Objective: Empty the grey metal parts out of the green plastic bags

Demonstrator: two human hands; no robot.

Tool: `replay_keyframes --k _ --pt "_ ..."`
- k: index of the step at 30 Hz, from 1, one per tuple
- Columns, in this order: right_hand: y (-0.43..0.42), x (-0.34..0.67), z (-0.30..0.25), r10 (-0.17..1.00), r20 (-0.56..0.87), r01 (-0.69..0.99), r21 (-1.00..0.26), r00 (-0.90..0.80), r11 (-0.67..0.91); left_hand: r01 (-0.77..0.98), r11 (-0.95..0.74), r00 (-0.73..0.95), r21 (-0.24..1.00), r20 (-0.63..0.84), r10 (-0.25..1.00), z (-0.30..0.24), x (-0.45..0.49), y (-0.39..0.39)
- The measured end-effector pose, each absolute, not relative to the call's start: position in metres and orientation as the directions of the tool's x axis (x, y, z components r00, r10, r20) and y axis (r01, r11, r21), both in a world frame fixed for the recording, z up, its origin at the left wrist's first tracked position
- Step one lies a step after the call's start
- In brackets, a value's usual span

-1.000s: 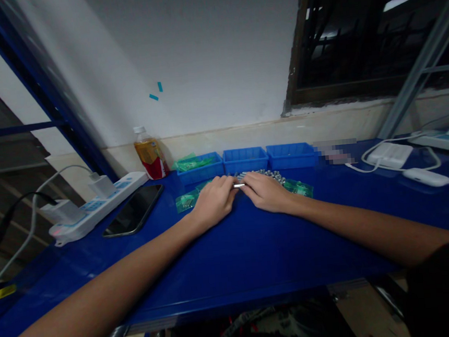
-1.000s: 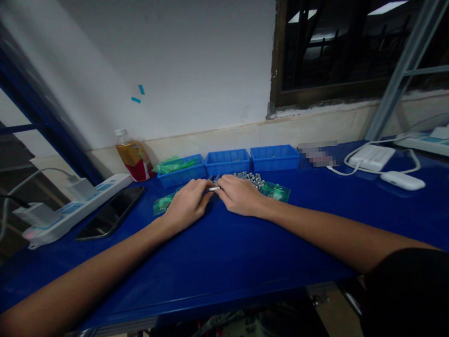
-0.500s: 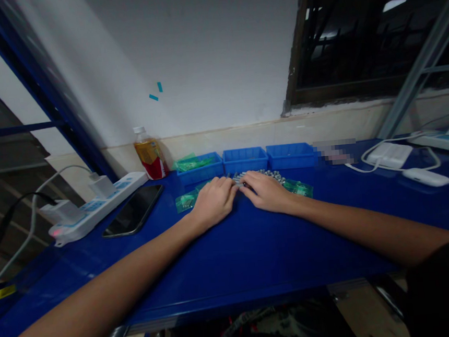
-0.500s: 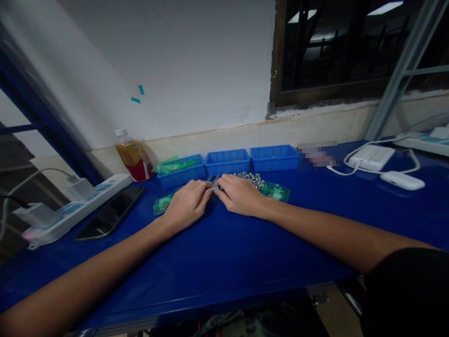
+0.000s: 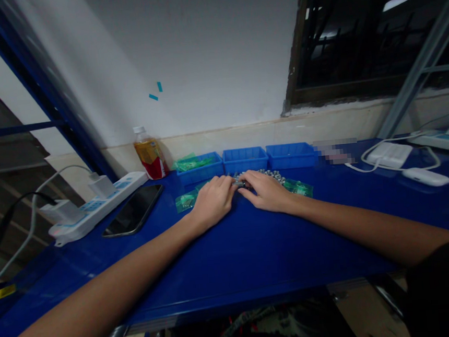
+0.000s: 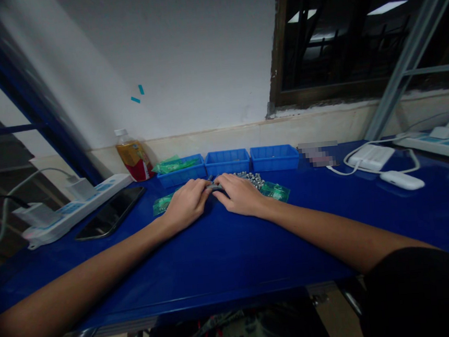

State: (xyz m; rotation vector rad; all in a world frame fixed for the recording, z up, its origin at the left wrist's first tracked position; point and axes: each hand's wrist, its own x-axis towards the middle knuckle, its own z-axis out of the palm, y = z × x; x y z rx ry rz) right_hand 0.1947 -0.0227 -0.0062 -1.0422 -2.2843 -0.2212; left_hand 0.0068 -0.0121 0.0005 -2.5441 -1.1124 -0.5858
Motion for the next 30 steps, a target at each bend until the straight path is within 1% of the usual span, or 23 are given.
replay_keyframes --k 6,11,13,16,22,26,30 --pt "-0.0230 0.1949 -0.0056 0.632 0.584 0.745 -0.069 -0.510 0.664 0.760 -0.640 0.610 -0.117 0.470 0.638 0.0009 0.0079 -0.0135" --pt "-0.0227 0.1944 -0.0055 0.667 0.562 0.786 -0.047 -0.489 0.616 0.697 -0.717 0.620 -0.023 0.522 0.586 0.0009 0.0068 -0.0151" --pt "-0.0226 0.1942 -0.0056 0.669 0.558 0.794 -0.031 -0.490 0.607 0.674 -0.738 0.631 -0.016 0.533 0.564 0.0010 0.0063 -0.0150" --pt "-0.0232 0.1940 -0.0050 0.664 0.551 0.789 -0.016 -0.506 0.614 0.686 -0.726 0.636 -0.041 0.518 0.572 0.0014 0.0062 -0.0144" --pt "-0.0236 0.1945 -0.0048 0.649 0.574 0.759 -0.072 -0.499 0.647 0.745 -0.658 0.617 -0.111 0.487 0.618 0.0026 0.0073 -0.0146" --pt "-0.0228 0.1950 -0.0062 0.631 0.593 0.736 -0.095 -0.499 0.671 0.756 -0.636 0.623 -0.156 0.472 0.624 0.0033 0.0079 -0.0148" --pt "-0.0237 0.1949 -0.0059 0.631 0.583 0.740 -0.074 -0.512 0.668 0.755 -0.632 0.630 -0.173 0.455 0.629 0.0037 0.0083 -0.0146"
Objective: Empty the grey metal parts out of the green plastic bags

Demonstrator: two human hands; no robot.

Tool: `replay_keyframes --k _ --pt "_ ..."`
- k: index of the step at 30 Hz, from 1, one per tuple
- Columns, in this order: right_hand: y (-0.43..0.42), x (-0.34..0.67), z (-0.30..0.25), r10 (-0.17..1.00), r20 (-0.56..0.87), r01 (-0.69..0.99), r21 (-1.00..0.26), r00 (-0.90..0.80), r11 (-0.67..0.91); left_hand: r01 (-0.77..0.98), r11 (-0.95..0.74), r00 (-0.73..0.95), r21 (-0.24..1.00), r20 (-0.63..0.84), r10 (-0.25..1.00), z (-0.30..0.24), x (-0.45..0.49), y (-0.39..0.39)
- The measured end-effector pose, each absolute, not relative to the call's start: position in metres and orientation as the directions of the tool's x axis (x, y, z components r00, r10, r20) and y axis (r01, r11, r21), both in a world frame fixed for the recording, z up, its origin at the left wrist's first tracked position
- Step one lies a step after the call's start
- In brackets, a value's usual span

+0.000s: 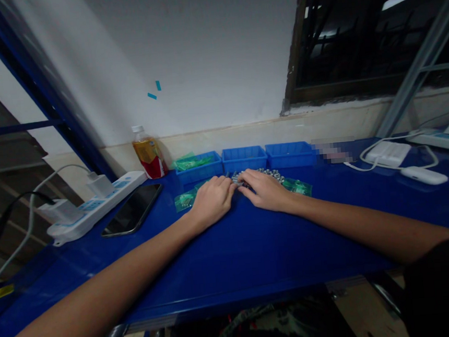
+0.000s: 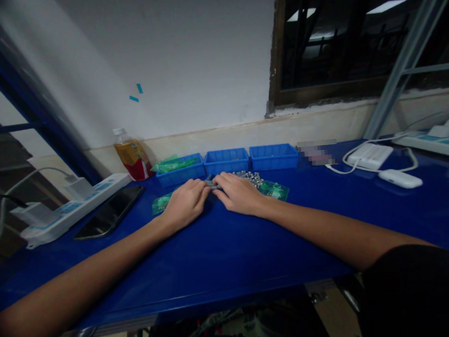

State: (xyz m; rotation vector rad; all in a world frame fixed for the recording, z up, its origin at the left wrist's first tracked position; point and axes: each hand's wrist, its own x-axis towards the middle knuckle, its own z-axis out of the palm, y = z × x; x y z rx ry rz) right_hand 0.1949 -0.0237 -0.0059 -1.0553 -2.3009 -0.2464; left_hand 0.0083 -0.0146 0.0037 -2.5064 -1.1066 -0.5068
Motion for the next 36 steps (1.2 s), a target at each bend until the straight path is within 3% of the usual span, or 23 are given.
replay_keyframes --k 9,17,24,29,36 --pt "-0.021 0.195 -0.006 0.644 0.578 0.764 -0.053 -0.502 0.643 0.727 -0.686 0.604 -0.038 0.510 0.612 0.001 0.007 -0.015" --pt "-0.024 0.195 -0.005 0.623 0.605 0.709 -0.133 -0.496 0.693 0.762 -0.640 0.603 -0.097 0.465 0.648 0.004 0.008 -0.016" --pt "-0.020 0.199 -0.001 0.591 0.593 0.719 -0.028 -0.548 0.695 0.782 -0.607 0.600 -0.143 0.435 0.671 0.005 0.009 -0.016" --pt "0.008 0.218 0.008 0.611 0.651 0.820 0.031 -0.451 0.572 0.758 -0.646 0.615 -0.088 0.428 0.663 -0.001 0.007 -0.011" --pt "0.053 0.255 0.007 0.658 0.724 0.942 -0.037 -0.206 0.335 0.661 -0.750 0.715 -0.022 0.322 0.620 -0.004 0.007 -0.002"
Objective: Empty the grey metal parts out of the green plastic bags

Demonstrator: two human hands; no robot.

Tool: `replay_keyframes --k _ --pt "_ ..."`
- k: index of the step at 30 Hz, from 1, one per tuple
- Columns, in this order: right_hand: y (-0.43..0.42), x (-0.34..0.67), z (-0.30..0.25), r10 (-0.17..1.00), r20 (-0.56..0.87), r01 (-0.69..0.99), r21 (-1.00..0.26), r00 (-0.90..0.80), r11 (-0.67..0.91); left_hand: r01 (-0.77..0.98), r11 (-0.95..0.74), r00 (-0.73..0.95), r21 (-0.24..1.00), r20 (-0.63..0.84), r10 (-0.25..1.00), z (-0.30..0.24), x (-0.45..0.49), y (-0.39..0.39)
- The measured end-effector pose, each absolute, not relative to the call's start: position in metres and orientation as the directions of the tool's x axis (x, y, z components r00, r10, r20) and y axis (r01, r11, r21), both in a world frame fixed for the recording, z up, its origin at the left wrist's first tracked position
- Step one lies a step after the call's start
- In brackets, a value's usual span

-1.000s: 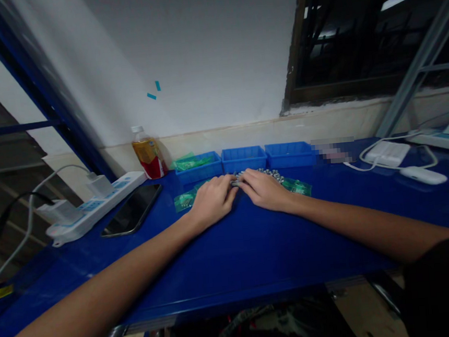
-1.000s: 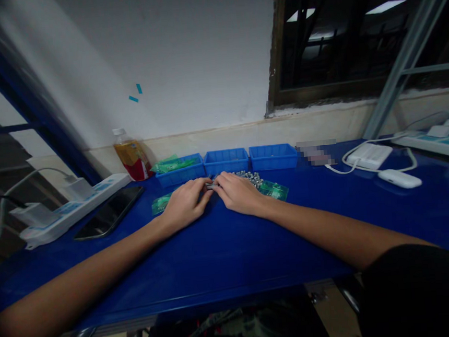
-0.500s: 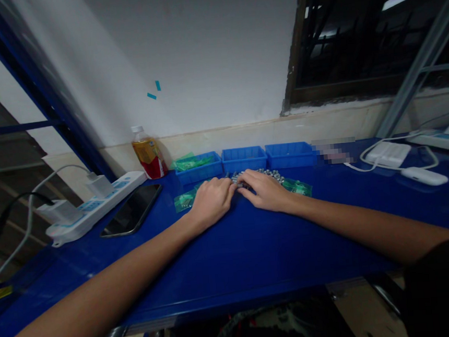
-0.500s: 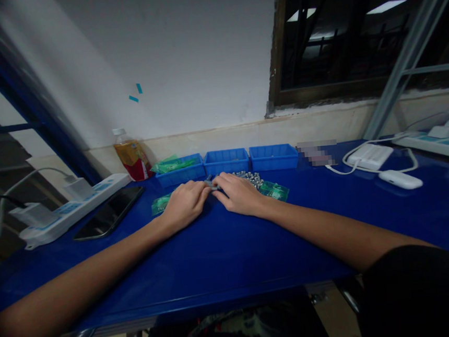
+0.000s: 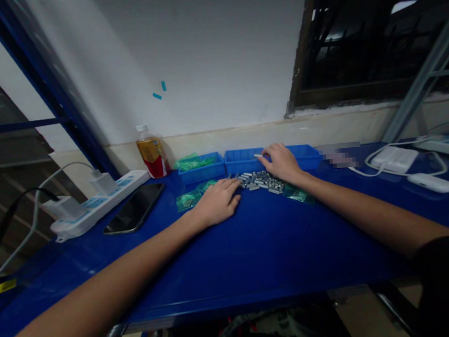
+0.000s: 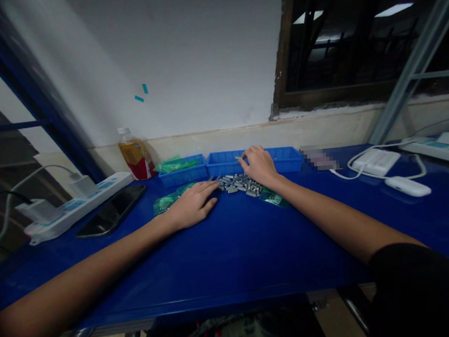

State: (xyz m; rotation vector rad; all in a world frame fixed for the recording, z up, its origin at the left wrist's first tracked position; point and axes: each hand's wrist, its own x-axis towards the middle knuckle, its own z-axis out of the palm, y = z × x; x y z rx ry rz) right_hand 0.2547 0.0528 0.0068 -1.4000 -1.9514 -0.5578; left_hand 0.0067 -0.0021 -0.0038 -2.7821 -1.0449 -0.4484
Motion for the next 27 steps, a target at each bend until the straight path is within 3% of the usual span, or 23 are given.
replay_keyframes --k 9,12,18,27 --pt "0.045 0.252 0.009 0.678 0.720 0.943 -0.103 -0.149 0.316 0.709 -0.701 0.675 -0.076 0.361 0.643 0.001 0.008 -0.009" --pt "0.025 0.234 0.010 0.693 0.673 0.906 -0.079 -0.260 0.417 0.756 -0.647 0.627 -0.096 0.392 0.674 0.000 0.007 -0.010" --pt "-0.019 0.195 0.000 0.585 0.513 0.729 0.124 -0.628 0.673 0.780 -0.605 0.611 -0.158 0.397 0.684 0.001 0.007 -0.011" --pt "-0.018 0.190 -0.008 0.638 0.452 0.719 0.012 -0.624 0.695 0.743 -0.657 0.648 -0.130 0.386 0.657 0.001 0.007 -0.011"
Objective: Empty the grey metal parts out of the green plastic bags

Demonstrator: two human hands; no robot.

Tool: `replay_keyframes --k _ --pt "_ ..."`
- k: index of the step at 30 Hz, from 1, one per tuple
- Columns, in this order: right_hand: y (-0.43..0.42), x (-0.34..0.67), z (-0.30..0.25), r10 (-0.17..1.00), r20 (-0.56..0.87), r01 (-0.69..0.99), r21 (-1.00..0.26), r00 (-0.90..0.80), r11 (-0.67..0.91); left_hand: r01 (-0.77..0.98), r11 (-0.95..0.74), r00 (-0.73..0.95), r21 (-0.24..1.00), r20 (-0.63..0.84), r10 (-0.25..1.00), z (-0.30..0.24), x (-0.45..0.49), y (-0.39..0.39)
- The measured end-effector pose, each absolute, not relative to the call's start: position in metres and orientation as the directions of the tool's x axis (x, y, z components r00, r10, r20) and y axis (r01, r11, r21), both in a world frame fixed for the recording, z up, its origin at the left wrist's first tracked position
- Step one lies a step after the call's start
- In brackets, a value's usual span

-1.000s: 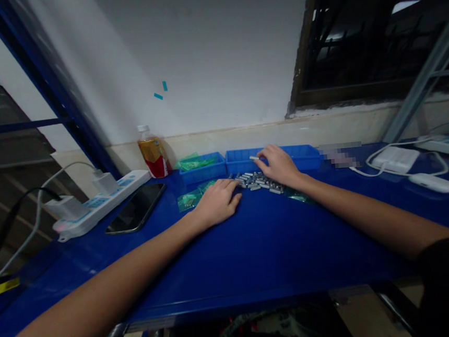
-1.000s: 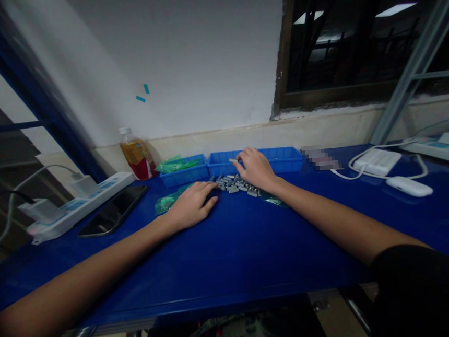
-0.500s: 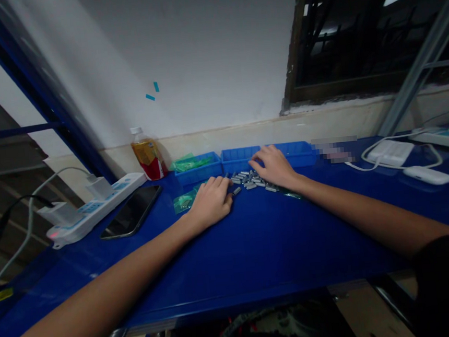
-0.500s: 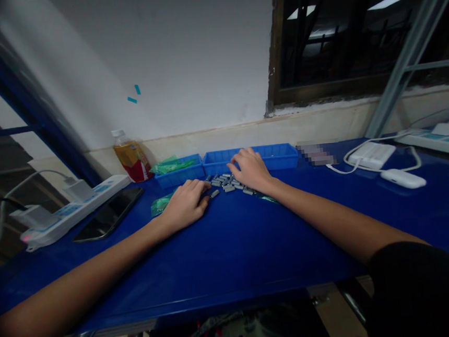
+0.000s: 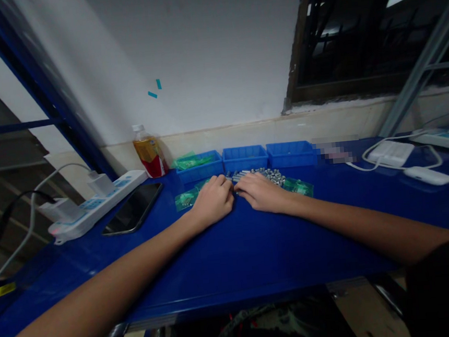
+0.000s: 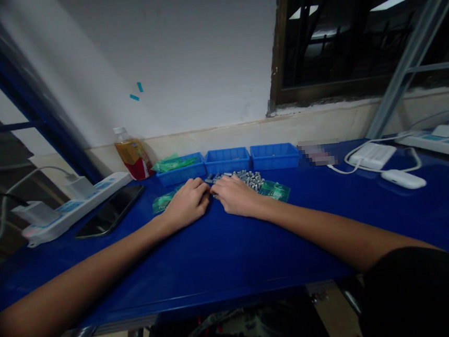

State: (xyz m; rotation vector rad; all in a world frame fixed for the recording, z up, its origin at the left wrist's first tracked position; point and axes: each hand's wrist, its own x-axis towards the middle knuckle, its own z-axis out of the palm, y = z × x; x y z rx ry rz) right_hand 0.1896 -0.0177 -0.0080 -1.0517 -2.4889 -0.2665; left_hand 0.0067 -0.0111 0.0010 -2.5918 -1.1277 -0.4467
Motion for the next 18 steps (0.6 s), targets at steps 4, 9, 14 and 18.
replay_keyframes --k 4,9,14,18 --pt "-0.0165 0.1906 -0.0112 0.642 0.517 0.722 -0.067 -0.565 0.689 0.687 -0.722 0.687 -0.083 0.399 0.608 0.0009 0.0065 -0.0110" --pt "-0.0155 0.1906 -0.0127 0.612 0.557 0.689 -0.095 -0.562 0.719 0.684 -0.726 0.681 -0.071 0.419 0.600 0.0023 0.0056 -0.0130" --pt "-0.0164 0.1915 -0.0115 0.598 0.585 0.664 -0.131 -0.547 0.736 0.733 -0.670 0.647 -0.113 0.421 0.636 0.0025 0.0074 -0.0149" --pt "-0.0167 0.1925 -0.0107 0.614 0.587 0.697 -0.114 -0.528 0.708 0.767 -0.631 0.613 -0.114 0.423 0.668 0.0020 0.0089 -0.0147"
